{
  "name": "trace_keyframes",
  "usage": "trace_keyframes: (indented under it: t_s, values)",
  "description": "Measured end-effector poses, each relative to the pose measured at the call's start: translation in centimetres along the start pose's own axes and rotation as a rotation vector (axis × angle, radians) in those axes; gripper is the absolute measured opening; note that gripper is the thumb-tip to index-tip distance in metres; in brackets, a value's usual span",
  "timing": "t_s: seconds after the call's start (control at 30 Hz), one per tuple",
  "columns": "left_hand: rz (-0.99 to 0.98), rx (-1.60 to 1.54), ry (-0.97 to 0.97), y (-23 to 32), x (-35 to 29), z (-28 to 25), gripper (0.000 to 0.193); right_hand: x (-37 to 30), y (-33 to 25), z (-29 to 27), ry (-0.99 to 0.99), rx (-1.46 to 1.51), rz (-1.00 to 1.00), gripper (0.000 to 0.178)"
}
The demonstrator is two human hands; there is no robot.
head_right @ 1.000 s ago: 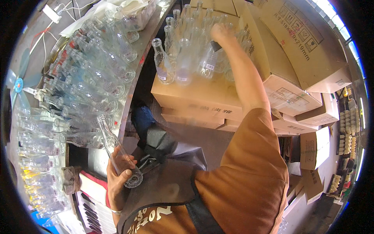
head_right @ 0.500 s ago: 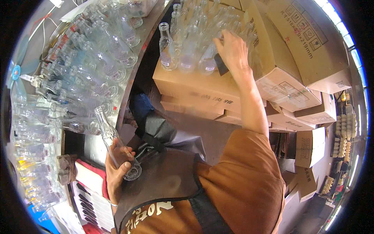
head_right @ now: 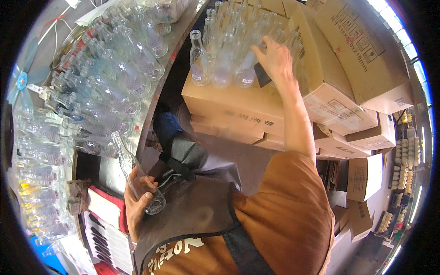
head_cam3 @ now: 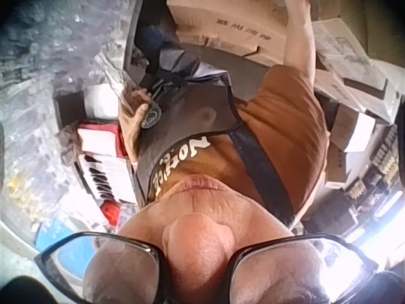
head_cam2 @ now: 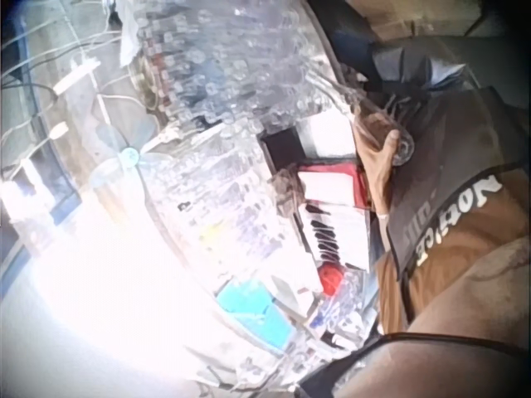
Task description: The person repeatedly picks up clear glass bottles, applies a printed label to each bottle, smooths the label with a small black tool, and places the labeled bottles into a cardboard box. The person also handles sheets of labels and a red cloth on the work surface.
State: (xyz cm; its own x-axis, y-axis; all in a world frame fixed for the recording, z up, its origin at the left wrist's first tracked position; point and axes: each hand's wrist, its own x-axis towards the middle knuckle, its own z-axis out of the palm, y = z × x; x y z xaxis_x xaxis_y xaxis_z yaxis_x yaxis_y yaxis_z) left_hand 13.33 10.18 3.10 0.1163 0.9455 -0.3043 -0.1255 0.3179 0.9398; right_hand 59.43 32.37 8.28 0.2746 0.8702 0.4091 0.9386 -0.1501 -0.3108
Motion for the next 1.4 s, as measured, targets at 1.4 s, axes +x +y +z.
trace_keyframes:
  t_s: [1.4]
  values:
    - [0.415,-0.026,0.95,-2.1,-6.5,-12.1,0.08,-28.8,-41.2,9.0,-1.524,1.107,-0.759,0.061]
